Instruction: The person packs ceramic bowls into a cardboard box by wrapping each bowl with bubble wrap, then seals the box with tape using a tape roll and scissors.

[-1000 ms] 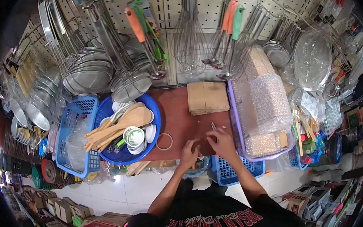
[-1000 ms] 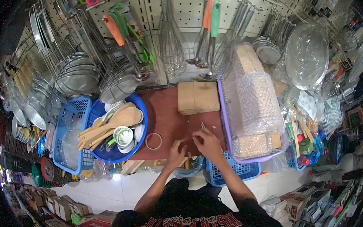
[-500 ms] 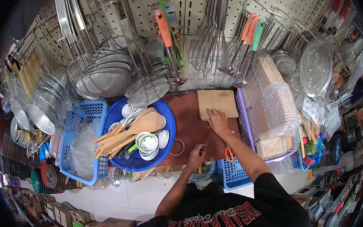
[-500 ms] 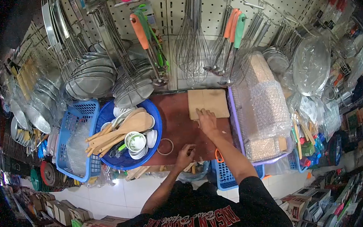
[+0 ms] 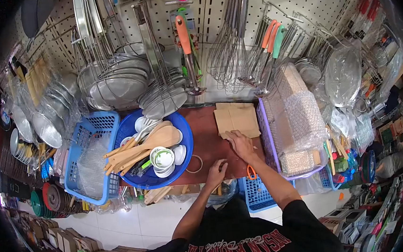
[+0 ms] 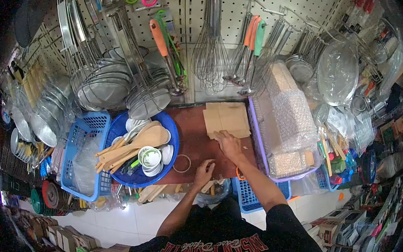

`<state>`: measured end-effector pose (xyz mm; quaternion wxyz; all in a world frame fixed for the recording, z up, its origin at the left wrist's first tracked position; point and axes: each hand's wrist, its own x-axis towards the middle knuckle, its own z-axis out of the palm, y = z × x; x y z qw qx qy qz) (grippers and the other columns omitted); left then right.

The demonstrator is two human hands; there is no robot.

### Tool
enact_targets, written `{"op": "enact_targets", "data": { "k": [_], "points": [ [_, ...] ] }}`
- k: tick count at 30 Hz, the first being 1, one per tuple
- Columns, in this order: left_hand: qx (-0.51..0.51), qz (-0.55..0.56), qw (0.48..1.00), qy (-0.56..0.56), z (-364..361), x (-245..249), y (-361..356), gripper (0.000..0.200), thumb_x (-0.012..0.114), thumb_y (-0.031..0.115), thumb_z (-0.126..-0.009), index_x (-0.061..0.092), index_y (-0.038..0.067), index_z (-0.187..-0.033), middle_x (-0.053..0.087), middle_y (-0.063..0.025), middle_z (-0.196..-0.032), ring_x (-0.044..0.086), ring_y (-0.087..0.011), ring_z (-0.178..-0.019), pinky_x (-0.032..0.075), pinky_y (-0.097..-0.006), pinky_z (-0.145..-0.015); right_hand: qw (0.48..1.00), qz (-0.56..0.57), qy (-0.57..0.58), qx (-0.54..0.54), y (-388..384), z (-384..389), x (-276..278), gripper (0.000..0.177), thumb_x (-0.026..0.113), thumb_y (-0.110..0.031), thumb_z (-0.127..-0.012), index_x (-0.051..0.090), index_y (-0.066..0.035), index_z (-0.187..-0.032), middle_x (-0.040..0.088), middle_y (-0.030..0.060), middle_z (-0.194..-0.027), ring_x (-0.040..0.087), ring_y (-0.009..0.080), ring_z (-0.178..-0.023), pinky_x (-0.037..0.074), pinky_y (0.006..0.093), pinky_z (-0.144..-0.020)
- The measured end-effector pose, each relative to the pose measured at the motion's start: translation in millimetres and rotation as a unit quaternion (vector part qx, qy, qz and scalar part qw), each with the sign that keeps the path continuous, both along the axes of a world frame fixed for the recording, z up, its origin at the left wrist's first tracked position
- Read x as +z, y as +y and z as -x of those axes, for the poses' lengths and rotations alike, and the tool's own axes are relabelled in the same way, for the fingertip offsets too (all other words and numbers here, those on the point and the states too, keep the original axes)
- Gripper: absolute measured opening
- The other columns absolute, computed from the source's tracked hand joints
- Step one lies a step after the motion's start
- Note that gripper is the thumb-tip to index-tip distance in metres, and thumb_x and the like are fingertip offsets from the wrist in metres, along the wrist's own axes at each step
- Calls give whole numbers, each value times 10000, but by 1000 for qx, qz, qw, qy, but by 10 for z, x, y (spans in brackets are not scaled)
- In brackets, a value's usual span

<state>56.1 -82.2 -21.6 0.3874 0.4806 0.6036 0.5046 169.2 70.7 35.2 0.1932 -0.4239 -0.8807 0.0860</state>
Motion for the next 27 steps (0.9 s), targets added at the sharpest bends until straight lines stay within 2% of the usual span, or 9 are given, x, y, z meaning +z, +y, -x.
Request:
{"op": "enact_targets", "data": {
  "k": [7, 10, 13, 14, 17, 18, 22, 25, 27],
  "points": [
    [33, 17, 998, -47, -59, -176, 21, 398, 524, 279, -1040, 532, 46, -1362, 676, -184, -1098, 685, -262, -992, 530, -374, -861, 998, 25, 63, 17, -363, -115, 24, 320, 626, -230, -956, 664, -169, -1268, 640, 76, -1282, 684, 345, -1026, 582, 446, -826],
    [40, 26, 993, -108, -69, -243, 45, 467, 470, 344, -1065, 463, 55, -1432, 659, -145, -1067, 671, -207, -982, 529, -356, -877, 984, 74, 152, 48, -464, -157, -97, 349, 625, -111, -947, 661, -165, -1290, 587, 149, -1370, 627, 372, -1160, 550, 433, -927],
    [27, 27, 963, -268, -11, -340, 161, 517, 439, 390, -1070, 442, 29, -1440, 632, -124, -1168, 644, -200, -1046, 531, -344, -902, 971, 119, 198, 60, -623, -206, -210, 395, 625, -49, -933, 653, -166, -1309, 551, 189, -1407, 600, 385, -1206, 529, 423, -972],
    [34, 77, 944, -319, 48, -364, 160, 533, 429, 406, -1069, 440, 12, -1428, 593, -112, -1255, 615, -205, -1110, 521, -342, -945, 967, 140, 205, 60, -683, -220, -234, 413, 625, -31, -928, 649, -167, -1317, 538, 201, -1419, 592, 389, -1218, 524, 420, -984],
    [114, 67, 901, -414, 114, -244, 181, 518, 442, 417, -1066, 467, 25, -1403, 574, -116, -1306, 610, -204, -1121, 505, -335, -953, 966, 146, 189, 103, -898, -307, -235, 426, 652, -33, -907, 659, -173, -1309, 522, 188, -1442, 599, 380, -1215, 530, 405, -982],
    [104, 18, 920, -377, 146, -231, 176, 457, 496, 368, -1057, 505, 30, -1365, 593, -105, -1304, 603, -190, -1121, 490, -321, -954, 969, 71, 177, 158, -913, -292, -289, 446, 678, -34, -883, 668, -188, -1302, 512, 179, -1456, 607, 363, -1214, 536, 404, -978],
    [128, 57, 938, -317, 175, -46, 2, 361, 582, 238, -1028, 572, -5, -1295, 665, -76, -1198, 606, -147, -1079, 487, -303, -931, 976, 90, 135, 144, -1118, -399, -240, 491, 737, -80, -846, 649, -168, -1321, 493, 177, -1466, 660, 321, -1118, 546, 398, -947],
    [116, -9, 975, -190, 200, 100, -150, 333, 571, 223, -1035, 594, -20, -1261, 679, -69, -1161, 611, -129, -1036, 487, -296, -906, 960, 137, 238, 55, -1208, -461, -189, 531, 760, -90, -828, 623, -113, -1340, 465, 197, -1460, 633, 340, -1124, 522, 406, -964],
    [96, -30, 988, -116, 223, 352, -312, 314, 568, 207, -1034, 607, -27, -1240, 684, -65, -1146, 608, -120, -1026, 486, -295, -902, 965, 58, 255, -9, -1182, -526, -112, 677, 765, -102, -832, 483, -50, -1445, 424, 207, -1457, 546, 354, -1228, 469, 414, -1017]
  ]
}}
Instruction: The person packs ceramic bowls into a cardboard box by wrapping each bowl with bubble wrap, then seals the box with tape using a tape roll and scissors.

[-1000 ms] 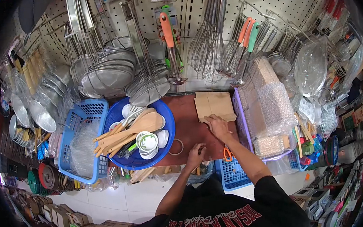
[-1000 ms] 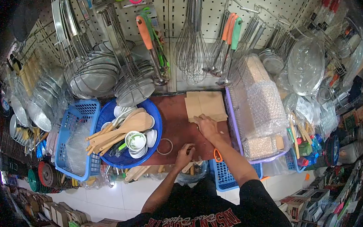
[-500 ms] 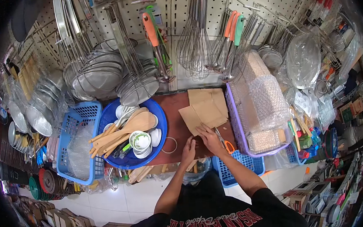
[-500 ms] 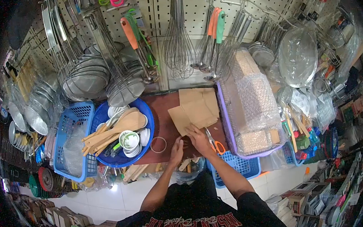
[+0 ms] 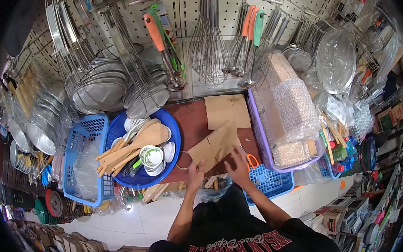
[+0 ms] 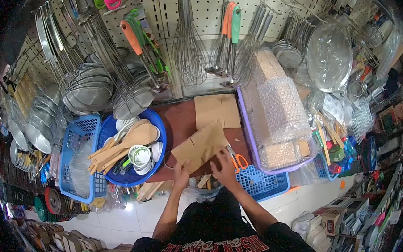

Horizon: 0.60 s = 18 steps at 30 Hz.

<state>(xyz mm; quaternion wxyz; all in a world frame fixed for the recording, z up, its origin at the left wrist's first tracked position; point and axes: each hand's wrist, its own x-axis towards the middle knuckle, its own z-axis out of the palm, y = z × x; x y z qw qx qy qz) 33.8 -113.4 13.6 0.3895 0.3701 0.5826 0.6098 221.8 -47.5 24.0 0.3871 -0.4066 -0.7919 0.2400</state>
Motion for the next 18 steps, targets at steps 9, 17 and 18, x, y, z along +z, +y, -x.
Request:
{"op": "enact_targets", "data": {
  "k": [9, 17, 18],
  "points": [
    [-74, 14, 997, 5, 66, 416, -514, 255, 563, 124, -1016, 625, -42, -1199, 686, -86, -1131, 613, -163, -1074, 467, -321, -973, 976, 173, 133, -1, 56, -224, 428, 946, 852, -132, -777, 280, 7, -1518, 436, 179, -1427, 477, 306, -1307, 408, 401, -1074],
    [-62, -57, 994, 72, 84, 642, -645, 461, 665, 71, -889, 500, -33, -1307, 563, -187, -1300, 548, -304, -1234, 419, -395, -1063, 967, 209, 137, 47, -212, -226, 737, 1024, 893, -81, -691, 275, -44, -1507, 448, 130, -1439, 461, 245, -1327, 391, 395, -1096],
    [-56, -65, 991, 107, 64, 676, -660, 508, 676, 72, -873, 472, -32, -1327, 538, -200, -1326, 528, -317, -1255, 405, -407, -1076, 969, 206, 126, 51, -240, -205, 867, 1050, 907, -106, -676, 269, -49, -1508, 444, 121, -1441, 448, 243, -1337, 372, 400, -1108]
  ]
}}
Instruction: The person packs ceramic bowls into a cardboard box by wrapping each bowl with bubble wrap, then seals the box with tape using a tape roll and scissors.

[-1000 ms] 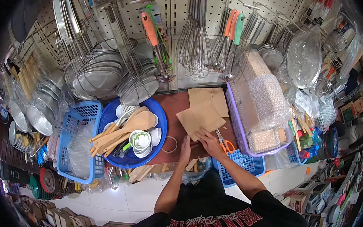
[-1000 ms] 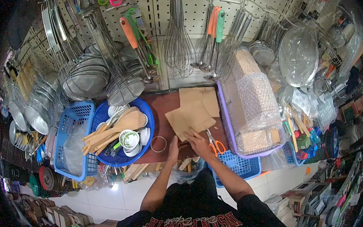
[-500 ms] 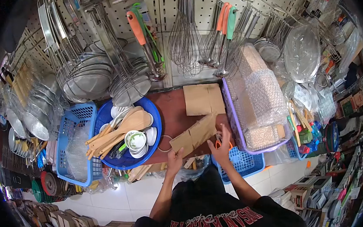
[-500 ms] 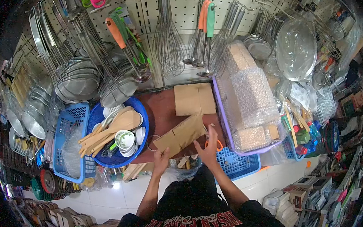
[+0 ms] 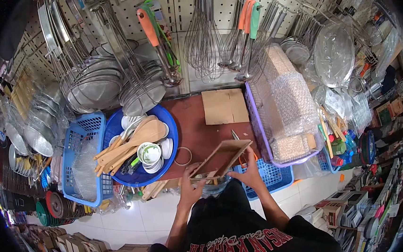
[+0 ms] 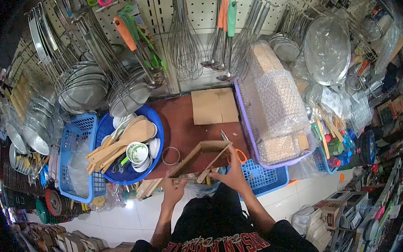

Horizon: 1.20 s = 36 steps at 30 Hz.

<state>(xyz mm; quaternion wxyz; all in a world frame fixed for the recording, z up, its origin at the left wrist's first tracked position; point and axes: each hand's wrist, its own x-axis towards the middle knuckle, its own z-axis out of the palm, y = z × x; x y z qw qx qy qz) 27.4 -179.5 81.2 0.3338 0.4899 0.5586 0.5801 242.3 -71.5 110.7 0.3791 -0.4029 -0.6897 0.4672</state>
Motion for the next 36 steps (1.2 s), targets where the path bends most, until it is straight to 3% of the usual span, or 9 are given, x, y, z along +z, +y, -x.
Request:
{"op": "enact_targets", "data": {
  "k": [4, 7, 16, 19, 22, 26, 30, 32, 36],
  "points": [
    [-10, -44, 998, 40, -89, -38, -58, 638, 673, 153, -889, 350, -18, -1412, 434, -246, -1409, 443, -366, -1322, 342, -455, -1120, 999, -26, 17, 21, -54, -20, -137, 1100, 944, -211, -658, 262, -15, -1498, 445, 147, -1415, 468, 249, -1314, 397, 393, -1093],
    [0, -91, 995, 47, -164, -54, -62, 658, 637, 264, -927, 324, -18, -1433, 415, -262, -1420, 431, -391, -1319, 317, -485, -1128, 998, 19, 56, 12, -156, -20, -60, 1059, 947, -203, -648, 299, -26, -1466, 460, 136, -1373, 482, 243, -1289, 398, 396, -1088],
    [12, -117, 984, 134, -195, -58, 108, 848, 370, 539, -1011, 88, -28, -1575, 327, -299, -1496, 326, -442, -1400, 254, -534, -1155, 998, -34, 47, -28, -291, -31, -357, 1061, 923, -175, -675, 239, -56, -1478, 388, 146, -1401, 429, 286, -1333, 359, 418, -1121],
    [10, -99, 990, 104, -224, -176, 182, 871, 340, 569, -1011, 61, -25, -1584, 296, -281, -1534, 289, -418, -1438, 236, -521, -1174, 997, -39, 48, -49, -275, -20, -404, 997, 906, -172, -710, 259, -52, -1458, 380, 153, -1410, 436, 291, -1329, 372, 415, -1114],
    [-3, -66, 990, -126, -306, -397, 323, 887, 371, 589, -1007, 9, 41, -1603, 282, -176, -1577, 300, -306, -1452, 276, -452, -1178, 996, -63, 38, -43, -231, 61, -367, 923, 880, -153, -745, 273, -44, -1432, 388, 167, -1418, 454, 291, -1314, 403, 413, -1090],
    [48, -48, 988, -140, -252, -780, 490, 726, 317, 502, -1052, 163, 23, -1576, 348, -158, -1552, 349, -265, -1424, 287, -410, -1171, 998, -7, 51, -34, -158, 121, -599, 829, 851, -136, -778, 315, -39, -1403, 425, 180, -1411, 485, 275, -1287, 438, 409, -1056],
    [70, -12, 971, -228, 4, -2244, 522, 625, 291, 449, -1082, 264, 33, -1548, 411, -128, -1506, 413, -234, -1366, 330, -384, -1144, 994, 43, 85, -48, -84, 149, -684, 836, 835, -133, -796, 320, -28, -1446, 449, 177, -1409, 500, 261, -1274, 452, 409, -1038],
    [59, 18, 957, -284, 36, -2177, 607, 601, 276, 449, -1090, 329, 32, -1519, 459, -123, -1461, 457, -223, -1320, 357, -371, -1121, 994, 43, 89, -43, -44, 148, -678, 835, 815, -110, -812, 308, -30, -1471, 456, 166, -1401, 515, 251, -1259, 455, 397, -1036],
    [27, 94, 926, -364, -20, -1423, 842, 626, 251, 491, -1093, 459, 20, -1449, 569, -129, -1344, 549, -215, -1214, 409, -353, -1066, 998, 43, 45, -31, 98, 136, -724, 808, 776, -71, -845, 296, -38, -1494, 476, 147, -1380, 552, 236, -1223, 463, 372, -1038]
  ]
}}
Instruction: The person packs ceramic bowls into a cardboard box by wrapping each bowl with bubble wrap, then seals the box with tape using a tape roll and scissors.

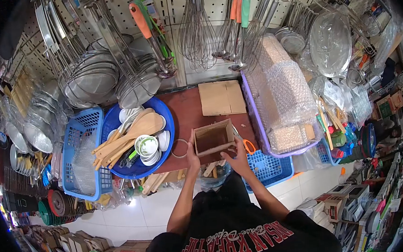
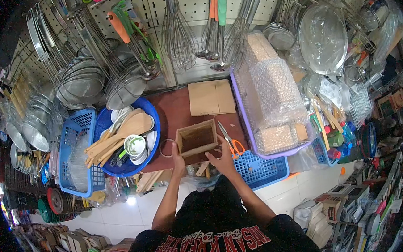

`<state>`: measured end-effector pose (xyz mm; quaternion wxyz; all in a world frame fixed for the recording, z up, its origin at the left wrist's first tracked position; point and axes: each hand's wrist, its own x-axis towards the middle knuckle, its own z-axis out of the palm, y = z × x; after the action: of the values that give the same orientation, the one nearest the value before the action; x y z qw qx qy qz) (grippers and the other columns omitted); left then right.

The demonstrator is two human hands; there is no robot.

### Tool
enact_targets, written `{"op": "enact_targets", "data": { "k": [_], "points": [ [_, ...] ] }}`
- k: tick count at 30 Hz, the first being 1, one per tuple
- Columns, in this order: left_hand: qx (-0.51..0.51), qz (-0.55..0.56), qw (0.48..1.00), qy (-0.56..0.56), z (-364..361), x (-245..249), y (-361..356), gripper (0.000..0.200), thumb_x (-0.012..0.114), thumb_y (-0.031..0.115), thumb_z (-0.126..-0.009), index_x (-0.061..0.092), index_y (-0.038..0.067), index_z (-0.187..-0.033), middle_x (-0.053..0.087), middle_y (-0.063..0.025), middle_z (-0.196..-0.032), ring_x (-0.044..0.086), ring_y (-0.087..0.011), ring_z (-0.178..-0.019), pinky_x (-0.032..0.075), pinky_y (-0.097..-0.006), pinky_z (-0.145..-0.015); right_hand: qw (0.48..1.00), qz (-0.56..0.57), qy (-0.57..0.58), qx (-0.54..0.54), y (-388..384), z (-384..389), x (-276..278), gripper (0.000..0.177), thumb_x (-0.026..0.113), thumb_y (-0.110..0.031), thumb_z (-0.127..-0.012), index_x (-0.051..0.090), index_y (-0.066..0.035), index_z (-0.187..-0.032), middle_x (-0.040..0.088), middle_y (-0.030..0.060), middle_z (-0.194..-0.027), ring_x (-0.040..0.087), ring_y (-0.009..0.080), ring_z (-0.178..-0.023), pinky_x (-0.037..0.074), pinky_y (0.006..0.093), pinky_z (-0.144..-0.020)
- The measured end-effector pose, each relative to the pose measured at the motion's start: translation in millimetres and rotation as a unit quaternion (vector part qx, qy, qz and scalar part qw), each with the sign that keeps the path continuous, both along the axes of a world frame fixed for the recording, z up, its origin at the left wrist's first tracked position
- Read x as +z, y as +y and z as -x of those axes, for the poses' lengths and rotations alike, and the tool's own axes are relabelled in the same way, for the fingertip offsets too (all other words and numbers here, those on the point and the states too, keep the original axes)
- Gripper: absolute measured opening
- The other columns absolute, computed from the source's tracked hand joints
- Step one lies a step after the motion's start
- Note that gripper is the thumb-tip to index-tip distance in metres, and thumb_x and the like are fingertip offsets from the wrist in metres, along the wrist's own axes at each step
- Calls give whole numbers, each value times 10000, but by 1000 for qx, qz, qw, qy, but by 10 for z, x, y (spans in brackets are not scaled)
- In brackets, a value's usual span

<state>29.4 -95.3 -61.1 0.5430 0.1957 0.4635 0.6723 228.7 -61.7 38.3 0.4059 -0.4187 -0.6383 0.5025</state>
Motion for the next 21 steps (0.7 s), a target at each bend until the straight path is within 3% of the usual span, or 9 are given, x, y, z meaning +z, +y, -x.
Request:
{"op": "enact_targets", "data": {
  "k": [2, 3, 6, 12, 13, 17, 21],
  "points": [
    [-17, 34, 999, 27, -26, 246, 96, 636, 249, 497, -1093, 479, 16, -1440, 596, -130, -1311, 566, -218, -1193, 413, -353, -1053, 1000, 15, -13, 6, 52, -9, -84, 793, 766, -75, -857, 297, -34, -1495, 483, 144, -1375, 553, 232, -1221, 471, 369, -1036],
    [-16, 49, 994, 93, -5, 298, 119, 648, 245, 502, -1091, 464, 9, -1451, 582, -131, -1336, 551, -218, -1216, 388, -342, -1074, 999, 27, -10, 14, 77, -15, -100, 789, 763, -78, -862, 294, -31, -1495, 484, 143, -1372, 550, 230, -1222, 475, 365, -1035],
    [8, 15, 989, 144, -12, 483, 86, 608, 263, 454, -1101, 452, -4, -1453, 552, -140, -1381, 510, -230, -1284, 354, -338, -1108, 999, 45, -8, 29, 113, -82, -134, 800, 764, -79, -864, 285, -26, -1503, 472, 144, -1375, 535, 223, -1231, 485, 353, -1030],
    [81, -142, 918, 361, 36, 779, -142, 404, 461, 124, -1030, 455, -7, -1413, 421, -182, -1518, 387, -297, -1421, 292, -402, -1169, 997, -35, -64, -6, 149, -166, -22, 818, 782, -61, -835, 324, -41, -1513, 459, 166, -1385, 524, 271, -1271, 476, 377, -1035],
    [59, -147, 918, 364, 55, 794, -165, 446, 543, 80, -956, 462, 2, -1388, 391, -195, -1538, 372, -333, -1432, 307, -433, -1163, 995, -58, -84, -9, 159, -170, 69, 822, 784, -59, -832, 328, -41, -1515, 458, 170, -1386, 527, 272, -1268, 475, 372, -1034],
    [-5, -130, 881, 456, -23, 964, -210, 577, 633, 101, -897, 426, 38, -1432, 328, -219, -1573, 347, -380, -1446, 301, -444, -1172, 991, -84, -98, 21, 239, -162, 190, 794, 773, -39, -836, 350, -44, -1508, 467, 161, -1387, 531, 263, -1271, 491, 355, -1005],
    [-8, -103, 881, 462, -100, 1015, -180, 588, 635, 92, -898, 416, 37, -1442, 318, -218, -1579, 339, -377, -1450, 300, -454, -1176, 995, -62, -77, 26, 230, -122, 251, 745, 738, -10, -859, 363, -48, -1501, 485, 156, -1372, 539, 265, -1266, 510, 348, -986]
  ]
}}
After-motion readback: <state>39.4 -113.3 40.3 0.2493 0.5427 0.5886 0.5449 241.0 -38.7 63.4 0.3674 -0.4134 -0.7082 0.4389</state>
